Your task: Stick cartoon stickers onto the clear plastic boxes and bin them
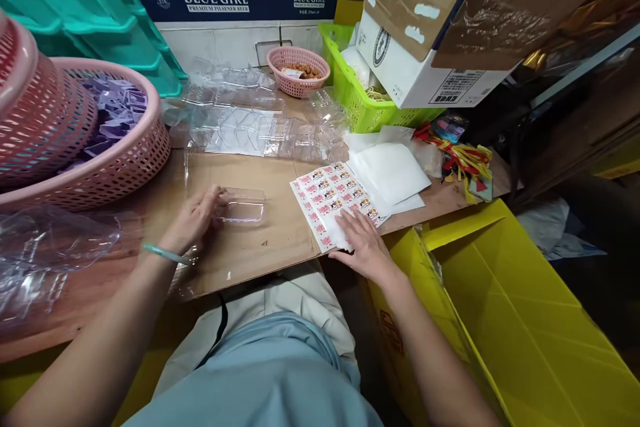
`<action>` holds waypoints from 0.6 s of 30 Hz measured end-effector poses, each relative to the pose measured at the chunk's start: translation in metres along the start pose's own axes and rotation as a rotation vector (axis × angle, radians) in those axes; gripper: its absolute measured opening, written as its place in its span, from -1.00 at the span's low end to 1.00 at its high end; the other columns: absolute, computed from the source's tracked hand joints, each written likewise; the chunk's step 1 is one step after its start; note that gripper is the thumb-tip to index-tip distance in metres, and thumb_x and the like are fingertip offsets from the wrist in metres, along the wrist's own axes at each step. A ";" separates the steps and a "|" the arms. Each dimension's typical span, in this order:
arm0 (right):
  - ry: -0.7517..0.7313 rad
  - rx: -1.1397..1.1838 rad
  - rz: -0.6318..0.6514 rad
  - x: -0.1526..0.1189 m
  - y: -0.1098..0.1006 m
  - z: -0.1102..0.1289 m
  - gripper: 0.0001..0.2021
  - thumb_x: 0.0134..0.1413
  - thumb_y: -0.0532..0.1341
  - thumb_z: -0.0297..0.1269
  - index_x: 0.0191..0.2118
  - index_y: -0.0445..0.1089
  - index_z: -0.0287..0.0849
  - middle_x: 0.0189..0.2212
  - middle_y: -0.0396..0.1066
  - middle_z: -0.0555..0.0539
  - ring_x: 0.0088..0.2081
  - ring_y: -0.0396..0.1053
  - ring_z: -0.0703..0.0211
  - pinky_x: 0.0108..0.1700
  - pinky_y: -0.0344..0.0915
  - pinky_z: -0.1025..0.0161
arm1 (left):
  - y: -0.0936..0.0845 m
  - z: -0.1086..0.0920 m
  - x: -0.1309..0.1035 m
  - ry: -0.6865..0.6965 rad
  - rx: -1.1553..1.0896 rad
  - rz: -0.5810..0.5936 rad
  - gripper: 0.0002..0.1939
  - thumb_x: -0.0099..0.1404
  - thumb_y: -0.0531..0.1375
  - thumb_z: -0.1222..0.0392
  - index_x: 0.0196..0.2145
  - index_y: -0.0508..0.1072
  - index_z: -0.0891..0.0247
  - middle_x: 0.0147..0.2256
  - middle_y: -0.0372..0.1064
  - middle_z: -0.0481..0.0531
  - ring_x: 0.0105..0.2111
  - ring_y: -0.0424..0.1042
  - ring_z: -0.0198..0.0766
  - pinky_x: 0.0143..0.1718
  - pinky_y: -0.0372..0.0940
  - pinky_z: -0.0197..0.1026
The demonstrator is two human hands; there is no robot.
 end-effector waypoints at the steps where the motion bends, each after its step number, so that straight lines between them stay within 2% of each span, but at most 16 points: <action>1: -0.006 0.006 0.006 -0.004 0.001 -0.005 -0.33 0.06 0.29 -0.06 0.26 0.15 -0.13 0.24 0.19 -0.21 0.30 0.02 -0.16 0.25 0.11 -0.21 | -0.007 -0.007 -0.003 0.105 0.092 -0.109 -0.54 0.32 0.01 -0.15 -0.16 0.44 0.28 -0.24 0.37 0.08 -0.41 0.40 -0.23 -0.33 0.36 -0.14; 3: -0.024 0.033 -0.003 -0.008 0.004 -0.007 -0.47 0.09 0.29 -0.11 0.17 0.29 -0.11 0.18 0.29 -0.17 0.25 0.14 -0.12 0.21 0.20 -0.15 | -0.015 -0.026 -0.022 0.294 0.133 -0.311 -0.62 0.30 0.08 -0.08 -0.11 0.44 0.24 -0.16 0.34 0.08 -0.25 0.39 -0.20 -0.12 0.33 -0.12; 4: -0.031 0.049 -0.022 -0.008 0.004 -0.006 -0.54 0.09 0.29 -0.14 0.12 0.35 -0.10 0.15 0.34 -0.15 0.21 0.19 -0.10 0.19 0.24 -0.12 | -0.014 -0.036 -0.036 0.357 0.076 -0.362 -0.63 0.30 0.10 -0.07 -0.09 0.43 0.22 -0.13 0.33 0.07 -0.21 0.39 -0.20 -0.08 0.31 -0.12; 5: -0.038 0.065 -0.047 -0.008 0.003 -0.003 -0.61 0.11 0.28 -0.16 0.05 0.40 -0.10 0.11 0.38 -0.13 0.17 0.24 -0.07 0.17 0.27 -0.09 | -0.009 -0.045 -0.050 0.389 -0.020 -0.343 -0.64 0.29 0.11 -0.06 -0.10 0.44 0.21 -0.14 0.34 0.06 -0.21 0.39 -0.21 -0.08 0.32 -0.14; 6: -0.046 0.083 -0.078 -0.007 0.002 0.000 -0.69 0.13 0.27 -0.20 -0.01 0.45 -0.10 0.07 0.42 -0.12 0.13 0.29 -0.05 0.15 0.30 -0.06 | 0.001 -0.053 -0.063 0.380 -0.136 -0.249 -0.66 0.29 0.11 -0.07 -0.14 0.46 0.21 -0.19 0.37 0.05 -0.23 0.40 -0.22 -0.10 0.33 -0.16; 7: -0.050 0.100 -0.115 -0.006 0.001 0.004 -0.76 0.15 0.24 -0.24 -0.06 0.48 -0.10 0.02 0.46 -0.12 0.09 0.33 -0.01 0.13 0.32 -0.03 | 0.017 -0.058 -0.075 0.329 -0.264 -0.084 -0.65 0.29 0.12 -0.08 -0.18 0.48 0.23 -0.24 0.40 0.05 -0.28 0.41 -0.24 -0.15 0.35 -0.17; 9: -0.039 0.119 -0.214 -0.004 0.001 0.012 -0.80 0.19 0.17 -0.34 -0.11 0.49 -0.12 -0.04 0.50 -0.13 0.03 0.39 0.03 0.10 0.35 0.01 | 0.059 -0.062 -0.095 0.084 -0.502 0.344 -0.60 0.23 0.17 -0.13 -0.23 0.49 0.29 -0.29 0.46 0.09 -0.35 0.44 -0.24 -0.25 0.38 -0.16; 10: -0.028 0.113 -0.267 -0.003 0.002 0.016 -0.78 0.19 0.14 -0.39 -0.10 0.49 -0.12 -0.05 0.50 -0.14 0.02 0.41 0.04 0.09 0.36 0.02 | 0.079 -0.061 -0.103 -0.071 -0.617 0.491 -0.57 0.20 0.20 -0.15 -0.21 0.48 0.30 -0.27 0.47 0.12 -0.33 0.46 -0.22 -0.25 0.39 -0.16; 11: -0.022 0.099 -0.317 -0.003 0.004 0.021 -0.74 0.18 0.12 -0.43 -0.08 0.48 -0.13 -0.04 0.50 -0.15 0.01 0.42 0.03 0.08 0.36 0.01 | 0.096 -0.059 -0.108 -0.202 -0.721 0.579 -0.55 0.18 0.23 -0.14 -0.17 0.47 0.31 -0.22 0.48 0.15 -0.29 0.47 -0.21 -0.24 0.40 -0.16; 12: -0.023 0.081 -0.356 -0.002 0.008 0.028 -0.71 0.17 0.11 -0.46 -0.04 0.46 -0.13 -0.03 0.49 -0.16 0.02 0.42 0.02 0.07 0.36 0.00 | 0.109 -0.055 -0.109 -0.298 -0.813 0.613 -0.53 0.16 0.25 -0.12 -0.13 0.46 0.31 -0.18 0.48 0.17 -0.26 0.48 -0.21 -0.22 0.40 -0.16; 13: -0.038 0.067 -0.377 -0.002 0.013 0.035 -0.67 0.15 0.10 -0.49 -0.01 0.44 -0.13 -0.02 0.48 -0.16 0.03 0.41 0.01 0.07 0.36 -0.01 | 0.118 -0.052 -0.108 -0.356 -0.888 0.604 -0.53 0.14 0.29 -0.08 -0.11 0.45 0.30 -0.16 0.49 0.17 -0.25 0.49 -0.22 -0.20 0.40 -0.17; 15: -0.094 0.069 -0.365 -0.002 0.024 0.052 -0.63 0.13 0.10 -0.51 0.04 0.40 -0.14 0.00 0.47 -0.16 0.04 0.40 0.00 0.07 0.37 -0.01 | 0.126 -0.044 -0.099 -0.377 -0.969 0.520 -0.53 0.04 0.37 0.01 -0.14 0.46 0.31 -0.21 0.51 0.14 -0.32 0.49 -0.27 -0.24 0.40 -0.20; 18: -0.163 0.154 -0.317 -0.003 0.033 0.071 -0.65 0.14 0.17 -0.44 0.06 0.37 -0.16 0.01 0.45 -0.20 0.06 0.39 -0.03 0.08 0.35 -0.02 | 0.122 -0.033 -0.087 -0.342 -0.944 0.362 -0.57 -0.11 0.43 0.07 -0.30 0.48 0.36 -0.40 0.50 0.04 -0.48 0.43 -0.34 -0.42 0.35 -0.28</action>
Point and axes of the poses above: each hand's wrist, its own x-axis towards the middle knuckle, its own y-axis out of the palm, z = x × y, the point moved 4 cm from there along x, towards the middle knuckle
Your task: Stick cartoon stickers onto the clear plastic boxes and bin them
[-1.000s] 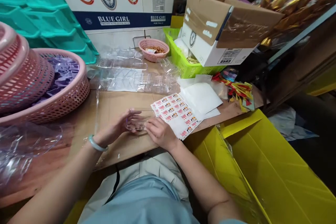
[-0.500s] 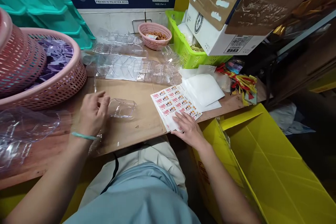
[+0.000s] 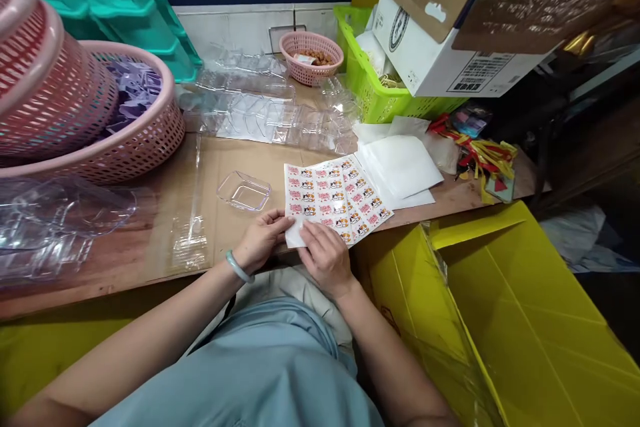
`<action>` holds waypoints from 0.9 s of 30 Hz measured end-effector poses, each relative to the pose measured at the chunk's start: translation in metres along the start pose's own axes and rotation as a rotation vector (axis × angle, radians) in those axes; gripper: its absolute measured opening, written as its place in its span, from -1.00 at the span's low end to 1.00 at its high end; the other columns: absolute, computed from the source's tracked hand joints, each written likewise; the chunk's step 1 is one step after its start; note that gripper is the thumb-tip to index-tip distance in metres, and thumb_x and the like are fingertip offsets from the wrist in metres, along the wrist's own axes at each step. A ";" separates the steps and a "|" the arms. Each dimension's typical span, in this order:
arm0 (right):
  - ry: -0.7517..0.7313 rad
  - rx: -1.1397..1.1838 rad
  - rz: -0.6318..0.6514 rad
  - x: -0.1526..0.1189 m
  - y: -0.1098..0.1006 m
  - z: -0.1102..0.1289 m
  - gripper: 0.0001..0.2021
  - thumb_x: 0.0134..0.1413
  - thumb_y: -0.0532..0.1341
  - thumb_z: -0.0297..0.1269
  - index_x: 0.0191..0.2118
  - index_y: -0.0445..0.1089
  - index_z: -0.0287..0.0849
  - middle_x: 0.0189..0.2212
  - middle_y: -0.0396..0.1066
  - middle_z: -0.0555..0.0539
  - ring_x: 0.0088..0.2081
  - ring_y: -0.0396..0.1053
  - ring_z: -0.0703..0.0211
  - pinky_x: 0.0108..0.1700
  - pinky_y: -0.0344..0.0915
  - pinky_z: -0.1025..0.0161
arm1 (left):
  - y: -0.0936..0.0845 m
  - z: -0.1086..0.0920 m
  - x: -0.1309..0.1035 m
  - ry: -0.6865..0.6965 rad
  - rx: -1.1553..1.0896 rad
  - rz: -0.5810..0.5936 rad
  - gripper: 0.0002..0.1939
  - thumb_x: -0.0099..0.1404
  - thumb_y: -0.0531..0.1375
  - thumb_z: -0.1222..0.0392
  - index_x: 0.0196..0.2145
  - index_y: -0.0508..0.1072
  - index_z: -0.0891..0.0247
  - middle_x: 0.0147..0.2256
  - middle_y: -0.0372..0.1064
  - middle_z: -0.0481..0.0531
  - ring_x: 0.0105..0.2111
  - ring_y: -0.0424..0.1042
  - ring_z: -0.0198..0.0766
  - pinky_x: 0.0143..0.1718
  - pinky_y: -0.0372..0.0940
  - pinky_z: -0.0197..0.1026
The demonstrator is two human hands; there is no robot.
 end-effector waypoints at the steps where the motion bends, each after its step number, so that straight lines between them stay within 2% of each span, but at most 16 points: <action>1: -0.012 0.046 0.007 0.001 0.000 0.004 -0.66 0.14 0.20 -0.39 0.05 0.37 -0.15 0.01 0.46 -0.20 0.06 0.38 -0.04 0.09 0.35 -0.04 | -0.003 -0.001 0.001 0.023 0.019 -0.029 -0.58 -0.12 0.43 0.06 -0.35 0.48 0.36 -0.45 0.49 0.01 -0.52 0.40 -0.36 -0.47 0.31 -0.31; 3: -0.011 0.144 -0.010 0.007 -0.002 0.009 -0.67 0.14 0.23 -0.34 0.04 0.37 -0.12 -0.01 0.46 -0.18 0.05 0.38 -0.04 0.10 0.33 -0.06 | -0.007 -0.002 0.001 0.050 0.050 -0.051 -0.62 -0.12 0.42 0.05 -0.39 0.48 0.35 -0.50 0.46 -0.03 -0.56 0.34 -0.40 -0.52 0.24 -0.34; 6: 0.064 0.221 -0.088 0.021 -0.007 0.006 -0.69 0.19 0.16 -0.41 0.05 0.35 -0.10 0.00 0.45 -0.17 0.06 0.37 0.03 0.11 0.32 -0.03 | -0.005 0.000 0.000 0.073 0.061 -0.036 -0.65 -0.10 0.41 0.06 -0.41 0.49 0.34 -0.49 0.45 -0.04 -0.55 0.33 -0.40 -0.50 0.23 -0.34; 11: 0.137 0.210 -0.093 0.041 0.004 -0.006 -0.73 0.19 0.18 -0.37 0.00 0.40 -0.12 -0.02 0.45 -0.19 0.03 0.39 0.04 0.08 0.33 0.02 | 0.000 0.001 0.000 0.072 0.043 -0.005 -0.70 -0.07 0.37 0.06 -0.42 0.53 0.32 -0.51 0.42 -0.06 -0.54 0.30 -0.42 -0.46 0.24 -0.34; 18: 0.170 0.254 -0.068 0.038 0.017 -0.019 -0.75 0.18 0.20 -0.32 -0.02 0.44 -0.07 -0.06 0.49 -0.14 -0.02 0.43 0.08 0.05 0.36 0.06 | -0.003 0.001 0.001 0.069 0.044 0.001 -0.73 -0.06 0.34 0.06 -0.45 0.54 0.32 -0.53 0.39 -0.06 -0.55 0.27 -0.42 -0.46 0.23 -0.34; 24: 0.095 0.163 -0.084 0.036 0.021 -0.017 -0.74 0.23 0.12 -0.38 -0.02 0.45 -0.13 -0.08 0.51 -0.18 -0.03 0.44 0.05 0.03 0.38 0.05 | -0.003 0.003 0.003 0.086 0.083 0.031 -0.70 -0.03 0.35 0.03 -0.42 0.56 0.33 -0.53 0.39 -0.06 -0.54 0.25 -0.43 -0.46 0.18 -0.35; 27: 0.142 0.162 -0.115 0.038 0.021 -0.017 -0.75 0.24 0.09 -0.39 -0.06 0.47 -0.16 -0.13 0.52 -0.19 -0.06 0.46 0.05 0.01 0.39 0.08 | -0.003 0.002 0.002 0.091 0.101 0.042 -0.68 -0.07 0.38 0.06 -0.38 0.56 0.34 -0.47 0.44 -0.03 -0.50 0.29 -0.40 -0.43 0.20 -0.33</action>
Point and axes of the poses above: each hand's wrist, its own x-axis towards the middle knuckle, its own y-axis out of the palm, z = x × y, the point moved 4 cm from there along x, towards the middle knuckle
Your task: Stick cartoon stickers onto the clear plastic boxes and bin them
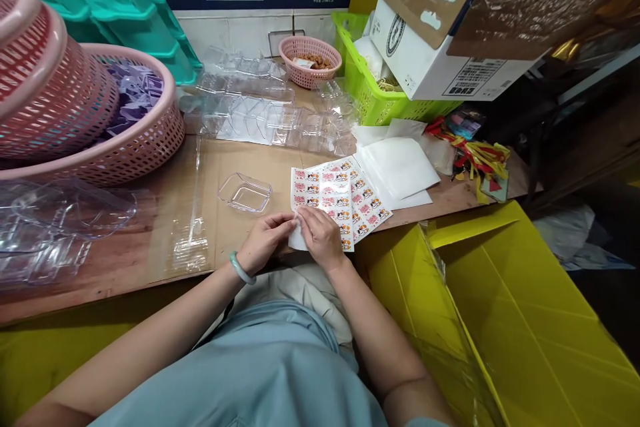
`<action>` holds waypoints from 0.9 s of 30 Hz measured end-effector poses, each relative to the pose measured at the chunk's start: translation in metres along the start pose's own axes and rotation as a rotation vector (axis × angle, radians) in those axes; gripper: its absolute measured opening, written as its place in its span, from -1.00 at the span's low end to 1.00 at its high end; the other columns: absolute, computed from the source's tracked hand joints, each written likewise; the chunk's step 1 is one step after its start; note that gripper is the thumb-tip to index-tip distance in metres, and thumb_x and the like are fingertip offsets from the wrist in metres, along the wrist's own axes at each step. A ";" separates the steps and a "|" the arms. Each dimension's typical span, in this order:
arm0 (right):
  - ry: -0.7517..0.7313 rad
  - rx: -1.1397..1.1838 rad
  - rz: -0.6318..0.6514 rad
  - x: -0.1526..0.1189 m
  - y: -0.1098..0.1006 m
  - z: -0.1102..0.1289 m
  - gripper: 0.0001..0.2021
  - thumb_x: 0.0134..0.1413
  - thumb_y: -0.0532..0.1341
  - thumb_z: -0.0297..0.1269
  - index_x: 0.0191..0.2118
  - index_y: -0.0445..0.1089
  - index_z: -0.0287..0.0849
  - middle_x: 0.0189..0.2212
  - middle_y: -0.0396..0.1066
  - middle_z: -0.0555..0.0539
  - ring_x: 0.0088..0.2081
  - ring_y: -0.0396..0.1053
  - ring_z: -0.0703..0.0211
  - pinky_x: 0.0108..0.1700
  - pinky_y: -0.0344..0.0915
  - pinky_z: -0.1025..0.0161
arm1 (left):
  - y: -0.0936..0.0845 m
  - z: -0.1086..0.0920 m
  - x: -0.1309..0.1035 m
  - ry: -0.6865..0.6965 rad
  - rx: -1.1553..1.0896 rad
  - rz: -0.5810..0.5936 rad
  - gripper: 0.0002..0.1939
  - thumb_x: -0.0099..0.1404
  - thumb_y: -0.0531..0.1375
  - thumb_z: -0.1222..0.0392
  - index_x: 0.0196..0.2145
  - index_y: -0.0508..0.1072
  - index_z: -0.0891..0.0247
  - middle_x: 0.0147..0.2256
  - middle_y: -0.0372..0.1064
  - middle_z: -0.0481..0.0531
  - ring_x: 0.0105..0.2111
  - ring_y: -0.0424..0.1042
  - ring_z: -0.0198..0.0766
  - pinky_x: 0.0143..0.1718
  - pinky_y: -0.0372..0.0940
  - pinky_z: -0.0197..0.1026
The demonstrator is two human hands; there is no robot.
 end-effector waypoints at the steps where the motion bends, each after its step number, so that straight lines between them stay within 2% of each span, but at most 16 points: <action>1: 0.039 0.009 -0.019 0.001 -0.001 -0.001 -0.76 0.25 0.09 -0.38 -0.09 0.47 -0.15 -0.16 0.53 -0.18 -0.09 0.47 0.06 -0.01 0.40 0.09 | 0.000 0.000 0.000 0.003 0.004 -0.004 -0.67 -0.08 0.39 0.06 -0.38 0.56 0.34 -0.45 0.44 -0.02 -0.49 0.29 -0.39 -0.42 0.20 -0.32; 5: 0.175 0.124 -0.045 0.004 -0.005 -0.006 -0.78 0.26 0.08 -0.34 -0.14 0.47 -0.11 -0.21 0.53 -0.12 -0.15 0.49 0.11 -0.06 0.42 0.13 | -0.002 0.001 0.001 0.007 0.004 -0.039 -0.70 -0.08 0.38 0.07 -0.41 0.52 0.32 -0.52 0.38 -0.08 -0.53 0.25 -0.43 -0.47 0.17 -0.35; 10: 0.061 0.143 0.121 0.004 -0.004 -0.004 -0.73 0.18 0.19 -0.31 0.00 0.43 -0.04 -0.03 0.48 -0.10 0.02 0.42 0.10 0.09 0.34 0.08 | -0.002 0.001 0.001 -0.015 -0.039 -0.054 -0.73 0.01 0.33 0.02 -0.45 0.47 0.29 -0.54 0.33 -0.12 -0.55 0.25 -0.44 -0.48 0.20 -0.35; 14: 0.060 0.119 0.074 0.003 -0.001 -0.006 -0.77 0.19 0.19 -0.32 -0.05 0.47 -0.06 -0.09 0.52 -0.11 -0.05 0.46 0.10 0.03 0.37 0.10 | -0.001 -0.001 -0.001 -0.027 -0.054 -0.025 -0.71 0.02 0.33 0.01 -0.44 0.51 0.32 -0.51 0.37 -0.07 -0.52 0.28 -0.42 -0.44 0.23 -0.34; 19: 0.084 0.115 0.051 0.006 0.003 -0.005 -0.78 0.22 0.13 -0.34 -0.11 0.50 -0.06 -0.16 0.54 -0.10 -0.10 0.48 0.10 -0.02 0.39 0.10 | -0.001 -0.001 -0.001 -0.014 -0.041 -0.027 -0.66 -0.10 0.41 0.09 -0.37 0.53 0.34 -0.46 0.44 -0.04 -0.48 0.32 -0.41 -0.39 0.24 -0.33; 24: 0.229 0.187 -0.012 0.008 0.001 -0.004 -0.80 0.22 0.13 -0.25 -0.24 0.52 -0.10 -0.26 0.54 -0.12 -0.20 0.48 0.09 -0.07 0.40 0.13 | -0.004 0.001 -0.001 -0.004 -0.028 -0.081 -0.66 -0.11 0.40 0.04 -0.43 0.51 0.34 -0.53 0.39 -0.07 -0.56 0.27 -0.43 -0.47 0.20 -0.33; 27: 0.445 0.387 -0.125 0.010 -0.001 -0.020 -0.79 0.16 0.19 -0.15 -0.28 0.51 -0.13 -0.31 0.54 -0.08 -0.25 0.47 0.13 -0.14 0.41 0.18 | -0.002 0.002 0.004 0.001 -0.016 -0.122 -0.68 -0.12 0.39 0.05 -0.48 0.46 0.33 -0.59 0.33 -0.11 -0.62 0.20 -0.47 -0.55 0.12 -0.36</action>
Point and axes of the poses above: each hand's wrist, its own x-axis towards the middle knuckle, its own y-axis out of the palm, z = x × y, the point moved 4 cm from there along x, towards the middle knuckle
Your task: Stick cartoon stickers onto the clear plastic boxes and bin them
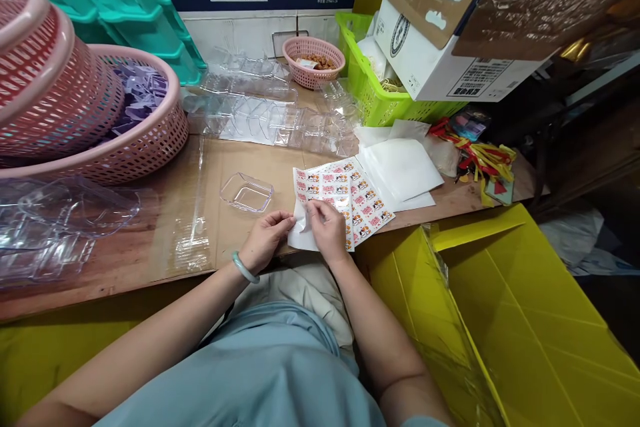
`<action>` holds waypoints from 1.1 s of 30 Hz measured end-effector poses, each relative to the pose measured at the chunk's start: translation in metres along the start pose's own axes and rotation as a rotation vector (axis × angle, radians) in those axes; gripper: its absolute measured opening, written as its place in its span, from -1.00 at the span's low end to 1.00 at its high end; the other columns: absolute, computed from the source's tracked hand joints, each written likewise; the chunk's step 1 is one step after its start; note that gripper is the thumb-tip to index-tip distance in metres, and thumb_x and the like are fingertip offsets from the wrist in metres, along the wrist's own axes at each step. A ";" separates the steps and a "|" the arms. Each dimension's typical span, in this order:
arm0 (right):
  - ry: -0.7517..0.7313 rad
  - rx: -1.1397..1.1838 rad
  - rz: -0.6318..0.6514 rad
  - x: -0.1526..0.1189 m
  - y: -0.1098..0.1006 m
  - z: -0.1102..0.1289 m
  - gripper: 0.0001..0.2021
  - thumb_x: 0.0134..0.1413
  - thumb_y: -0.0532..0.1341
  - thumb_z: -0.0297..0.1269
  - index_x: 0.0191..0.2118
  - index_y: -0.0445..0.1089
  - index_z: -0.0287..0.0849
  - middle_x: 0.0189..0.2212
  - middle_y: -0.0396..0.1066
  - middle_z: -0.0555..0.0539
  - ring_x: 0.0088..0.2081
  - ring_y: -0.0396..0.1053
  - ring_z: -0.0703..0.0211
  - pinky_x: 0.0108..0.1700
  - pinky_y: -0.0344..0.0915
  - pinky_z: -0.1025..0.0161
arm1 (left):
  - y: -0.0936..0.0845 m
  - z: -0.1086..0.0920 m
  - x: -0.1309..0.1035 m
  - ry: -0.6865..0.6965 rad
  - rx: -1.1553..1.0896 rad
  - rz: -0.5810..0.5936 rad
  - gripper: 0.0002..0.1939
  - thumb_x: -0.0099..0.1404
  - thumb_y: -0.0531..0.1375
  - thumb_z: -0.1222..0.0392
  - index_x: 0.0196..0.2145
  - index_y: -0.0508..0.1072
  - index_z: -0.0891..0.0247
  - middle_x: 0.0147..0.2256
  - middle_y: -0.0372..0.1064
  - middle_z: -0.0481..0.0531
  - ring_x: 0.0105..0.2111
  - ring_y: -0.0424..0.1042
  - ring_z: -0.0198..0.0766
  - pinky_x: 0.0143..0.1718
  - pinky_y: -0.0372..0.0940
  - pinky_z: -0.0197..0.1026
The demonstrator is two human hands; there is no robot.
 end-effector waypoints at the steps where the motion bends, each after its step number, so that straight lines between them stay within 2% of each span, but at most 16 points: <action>1: 0.089 0.105 -0.063 0.006 -0.005 -0.007 -0.79 0.12 0.22 -0.13 -0.29 0.51 -0.14 -0.34 0.53 -0.06 -0.29 0.47 0.16 -0.18 0.42 0.21 | 0.003 0.001 0.004 0.003 0.002 -0.011 -0.69 -0.11 0.38 0.06 -0.49 0.45 0.32 -0.60 0.31 -0.12 -0.62 0.19 -0.47 -0.57 0.11 -0.36; 4: 0.317 0.470 -0.295 0.030 -0.029 -0.030 -0.75 -0.05 0.34 -0.10 -0.32 0.47 -0.19 -0.40 0.53 -0.02 -0.37 0.48 0.21 -0.26 0.45 0.23 | 0.017 0.002 0.022 0.015 0.004 -0.029 -0.72 -0.08 0.35 0.08 -0.49 0.41 0.31 -0.59 0.31 -0.11 -0.62 0.22 -0.45 -0.56 0.16 -0.35; 6: 0.368 0.663 -0.439 0.049 -0.049 -0.038 -0.73 -0.12 0.37 -0.13 -0.35 0.43 -0.21 -0.42 0.52 -0.03 -0.38 0.49 0.21 -0.25 0.47 0.20 | 0.028 0.001 0.030 0.030 0.015 -0.032 -0.75 -0.04 0.32 0.09 -0.50 0.40 0.32 -0.57 0.34 -0.07 -0.60 0.27 -0.40 -0.53 0.22 -0.31; 8: 0.347 0.751 -0.544 0.064 -0.067 -0.036 -0.75 -0.09 0.35 -0.13 -0.35 0.41 -0.20 -0.41 0.52 -0.03 -0.34 0.51 0.21 -0.17 0.48 0.17 | 0.033 -0.004 0.028 0.067 0.030 -0.036 -0.77 -0.01 0.31 0.12 -0.44 0.45 0.33 -0.46 0.43 0.03 -0.47 0.39 -0.31 -0.41 0.31 -0.25; 10: 0.221 0.676 -0.629 0.066 -0.078 -0.023 -0.78 0.01 0.29 -0.12 -0.32 0.41 -0.18 -0.35 0.53 -0.03 -0.27 0.52 0.21 -0.08 0.46 0.13 | 0.030 -0.016 0.012 0.187 0.061 -0.059 -0.71 0.02 0.32 0.16 -0.26 0.50 0.30 -0.18 0.48 0.13 -0.16 0.45 -0.20 -0.12 0.33 -0.19; 11: 0.123 0.569 -0.640 0.062 -0.080 -0.012 -0.79 0.07 0.25 -0.12 -0.29 0.42 -0.16 -0.29 0.54 -0.05 -0.22 0.52 0.18 -0.03 0.44 0.10 | 0.026 -0.023 0.000 0.267 0.089 -0.067 -0.64 0.05 0.32 0.17 -0.15 0.50 0.25 -0.02 0.42 0.12 0.01 0.37 -0.17 0.03 0.27 -0.18; 12: 0.005 0.422 -0.610 0.055 -0.076 0.001 -0.80 0.12 0.22 -0.13 -0.25 0.44 -0.15 -0.23 0.54 -0.07 -0.15 0.51 0.15 0.04 0.41 0.05 | 0.023 -0.031 -0.013 0.354 0.130 -0.061 -0.60 0.08 0.32 0.16 -0.08 0.49 0.20 0.10 0.34 0.11 0.14 0.27 -0.15 0.13 0.18 -0.17; 14: -0.253 0.070 -0.392 0.037 -0.054 0.028 -0.82 0.17 0.19 -0.20 -0.16 0.47 -0.10 -0.11 0.52 -0.08 -0.02 0.46 0.06 0.16 0.30 -0.04 | 0.017 -0.040 -0.036 0.381 0.152 0.023 -0.66 0.18 0.26 0.07 -0.09 0.51 0.19 0.14 0.31 0.11 0.20 0.20 -0.10 0.18 0.14 -0.13; 17: -0.540 -0.277 0.055 0.000 -0.003 0.050 -0.74 0.16 0.19 -0.34 -0.03 0.46 -0.02 -0.01 0.49 -0.06 0.10 0.37 0.02 0.24 0.20 -0.07 | 0.005 -0.040 -0.051 0.157 -0.070 0.130 -0.67 0.21 0.22 -0.04 -0.20 0.55 0.25 -0.05 0.46 0.16 0.04 0.38 -0.07 0.03 0.29 -0.10; 19: -0.628 -0.349 0.211 -0.021 0.021 0.053 -0.63 0.15 0.20 -0.38 0.08 0.38 -0.02 0.06 0.43 -0.08 0.17 0.30 -0.01 0.25 0.17 -0.10 | -0.007 -0.036 -0.051 0.044 -0.221 0.108 -0.70 0.15 0.28 0.00 -0.24 0.54 0.26 -0.16 0.50 0.12 -0.09 0.45 -0.12 -0.07 0.35 -0.13; 21: -0.630 -0.329 0.267 -0.035 0.032 0.053 -0.54 0.12 0.24 -0.35 0.16 0.30 -0.02 0.12 0.37 -0.11 0.23 0.21 -0.05 0.27 0.13 -0.13 | -0.021 -0.034 -0.050 0.001 -0.275 0.049 -0.75 0.10 0.34 0.07 -0.30 0.53 0.27 -0.23 0.51 0.08 -0.17 0.47 -0.19 -0.12 0.36 -0.18; 24: -0.433 -0.151 0.183 -0.038 0.030 0.050 -0.46 0.06 0.30 -0.29 0.18 0.23 -0.01 0.19 0.26 -0.16 0.24 0.18 -0.07 0.24 0.17 -0.11 | -0.038 -0.034 -0.050 -0.002 -0.279 -0.026 -0.78 0.08 0.35 0.10 -0.36 0.54 0.28 -0.27 0.49 0.05 -0.22 0.45 -0.26 -0.14 0.37 -0.21; 27: 0.014 0.215 0.062 -0.031 0.025 0.035 -0.47 0.07 0.29 -0.17 0.16 0.20 -0.03 0.05 0.33 -0.18 0.00 0.40 0.05 -0.04 0.41 0.09 | -0.044 -0.039 -0.052 0.023 -0.234 -0.019 -0.78 0.09 0.34 0.07 -0.38 0.55 0.28 -0.29 0.48 0.04 -0.24 0.43 -0.28 -0.15 0.38 -0.22; 30: 0.407 0.518 0.243 -0.025 0.040 0.023 -0.65 0.04 0.28 -0.04 -0.11 0.35 -0.13 -0.35 0.42 -0.04 -0.39 0.42 0.22 -0.37 0.39 0.26 | -0.042 -0.040 -0.051 0.030 -0.147 0.052 -0.75 0.11 0.32 0.05 -0.33 0.57 0.28 -0.26 0.49 0.07 -0.21 0.43 -0.25 -0.13 0.36 -0.22; 31: 0.464 0.549 0.295 -0.022 0.043 0.023 -0.69 0.00 0.31 -0.04 -0.23 0.38 -0.16 -0.44 0.40 0.00 -0.46 0.37 0.26 -0.41 0.35 0.29 | -0.041 -0.039 -0.051 0.029 -0.106 0.072 -0.73 0.12 0.32 0.04 -0.31 0.57 0.28 -0.24 0.50 0.09 -0.20 0.43 -0.23 -0.12 0.36 -0.21; 33: 0.463 0.529 0.274 -0.014 0.040 0.029 -0.72 -0.09 0.37 -0.08 -0.40 0.38 -0.18 -0.55 0.35 0.06 -0.52 0.29 0.30 -0.43 0.30 0.32 | -0.044 -0.038 -0.051 0.045 -0.004 0.079 -0.68 0.13 0.31 0.01 -0.22 0.57 0.26 -0.20 0.50 0.11 -0.19 0.44 -0.19 -0.12 0.36 -0.17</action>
Point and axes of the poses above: each hand's wrist, its own x-axis towards the middle knuckle, its own y-axis out of the palm, z = x × y, the point moved 4 cm from there along x, towards the middle knuckle
